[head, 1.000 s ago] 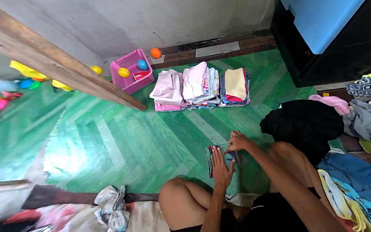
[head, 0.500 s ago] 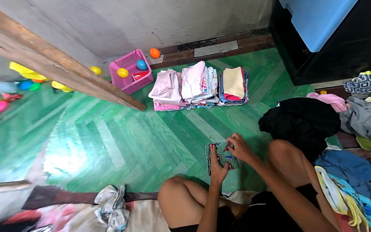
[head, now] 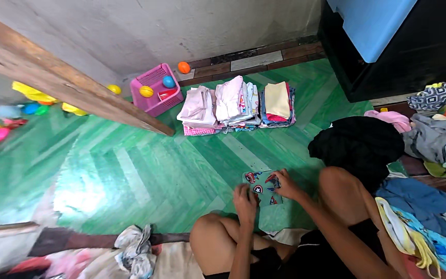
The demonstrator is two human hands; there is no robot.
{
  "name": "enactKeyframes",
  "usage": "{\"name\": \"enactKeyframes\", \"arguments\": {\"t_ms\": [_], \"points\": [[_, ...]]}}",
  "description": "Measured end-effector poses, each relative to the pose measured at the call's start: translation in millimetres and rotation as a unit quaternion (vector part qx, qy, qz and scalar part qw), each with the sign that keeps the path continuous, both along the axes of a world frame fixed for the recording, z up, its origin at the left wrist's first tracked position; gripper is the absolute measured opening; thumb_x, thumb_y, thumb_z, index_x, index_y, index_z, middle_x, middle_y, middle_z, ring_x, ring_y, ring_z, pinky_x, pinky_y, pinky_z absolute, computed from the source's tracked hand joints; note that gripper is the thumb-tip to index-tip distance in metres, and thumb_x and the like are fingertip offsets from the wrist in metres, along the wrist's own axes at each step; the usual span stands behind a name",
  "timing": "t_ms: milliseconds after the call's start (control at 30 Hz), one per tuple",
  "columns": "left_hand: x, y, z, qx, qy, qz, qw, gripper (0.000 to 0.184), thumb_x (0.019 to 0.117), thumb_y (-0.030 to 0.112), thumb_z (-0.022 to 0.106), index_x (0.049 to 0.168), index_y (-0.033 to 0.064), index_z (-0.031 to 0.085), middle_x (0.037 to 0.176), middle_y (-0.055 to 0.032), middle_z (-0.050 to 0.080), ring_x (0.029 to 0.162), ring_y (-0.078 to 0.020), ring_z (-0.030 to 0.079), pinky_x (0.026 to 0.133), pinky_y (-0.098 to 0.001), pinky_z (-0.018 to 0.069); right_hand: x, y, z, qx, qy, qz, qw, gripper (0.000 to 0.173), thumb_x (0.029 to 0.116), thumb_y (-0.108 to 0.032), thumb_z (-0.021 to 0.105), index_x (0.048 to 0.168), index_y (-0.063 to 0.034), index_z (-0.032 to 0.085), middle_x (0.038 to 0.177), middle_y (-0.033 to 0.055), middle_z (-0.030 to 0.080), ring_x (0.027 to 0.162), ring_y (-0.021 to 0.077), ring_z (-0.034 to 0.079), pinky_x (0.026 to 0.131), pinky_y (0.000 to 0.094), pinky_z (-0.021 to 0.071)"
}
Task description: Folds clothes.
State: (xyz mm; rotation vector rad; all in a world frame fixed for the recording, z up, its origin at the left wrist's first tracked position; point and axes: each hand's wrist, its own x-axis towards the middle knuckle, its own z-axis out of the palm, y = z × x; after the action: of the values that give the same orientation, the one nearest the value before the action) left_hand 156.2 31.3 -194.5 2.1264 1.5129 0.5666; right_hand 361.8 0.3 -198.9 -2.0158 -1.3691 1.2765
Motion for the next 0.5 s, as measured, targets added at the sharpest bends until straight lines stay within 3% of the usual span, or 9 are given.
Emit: {"name": "enactKeyframes", "arguments": {"t_ms": [67,133,200,333,400,500], "points": [[12,-15,6,-0.078,0.007,-0.036,0.996,0.024,0.0954,0.018,0.068,0.107,-0.0019,0.075,0.111,-0.0206,0.070,0.106,-0.0356,0.067,0.095,-0.0489,0.0545,-2,0,2,-0.004,0.009,-0.022,1.000,0.074,0.0835,-0.010,0.079,0.150,-0.0045,0.046,0.147,0.0283,0.043,0.130,0.0402,0.051,0.106,0.0481,0.0474],[22,-26,5,-0.149,0.044,-0.034,0.987,0.038,0.0915,0.032,0.076,0.110,-0.0016,0.073,0.113,-0.0210,0.069,0.109,-0.0362,0.066,0.097,-0.0505,0.0529,-5,1,4,-0.007,0.003,-0.040,0.999,0.077,0.0834,-0.011,0.080,0.151,-0.0043,0.044,0.147,0.0284,0.042,0.130,0.0406,0.051,0.106,0.0476,0.0482],[29,-31,-1,-0.153,0.069,-0.012,0.986,0.044,0.0888,0.037,0.078,0.110,-0.0012,0.073,0.113,-0.0215,0.069,0.110,-0.0378,0.065,0.096,-0.0531,0.0516,-8,-1,4,0.000,-0.010,-0.065,0.998,0.082,0.0834,-0.014,0.081,0.154,-0.0044,0.039,0.147,0.0286,0.041,0.130,0.0401,0.052,0.106,0.0462,0.0491],[32,-31,-3,-0.146,0.058,-0.005,0.988,0.029,0.0945,0.024,0.072,0.107,-0.0013,0.074,0.112,-0.0211,0.069,0.111,-0.0383,0.065,0.098,-0.0530,0.0509,-13,-6,14,-0.048,0.008,-0.129,0.990,0.085,0.0883,-0.023,0.079,0.154,0.0010,0.031,0.144,0.0271,0.050,0.128,0.0381,0.057,0.107,0.0493,0.0477],[28,-29,-3,-0.156,0.017,0.007,0.988,0.019,0.0952,0.017,0.070,0.102,-0.0005,0.075,0.106,-0.0181,0.071,0.103,-0.0334,0.068,0.095,-0.0508,0.0531,-17,-7,16,-0.095,0.023,-0.135,0.986,0.085,0.0895,-0.031,0.079,0.153,0.0009,0.032,0.133,0.0251,0.061,0.120,0.0375,0.063,0.103,0.0523,0.0497],[21,-26,1,-0.190,-0.026,0.020,0.981,0.016,0.0963,0.014,0.069,0.102,-0.0004,0.075,0.097,-0.0153,0.073,0.090,-0.0267,0.070,0.088,-0.0463,0.0556,-24,-6,10,-0.109,0.089,-0.164,0.976,0.079,0.0885,-0.031,0.081,0.148,0.0038,0.041,0.135,0.0260,0.059,0.126,0.0377,0.059,0.108,0.0523,0.0461]]}}
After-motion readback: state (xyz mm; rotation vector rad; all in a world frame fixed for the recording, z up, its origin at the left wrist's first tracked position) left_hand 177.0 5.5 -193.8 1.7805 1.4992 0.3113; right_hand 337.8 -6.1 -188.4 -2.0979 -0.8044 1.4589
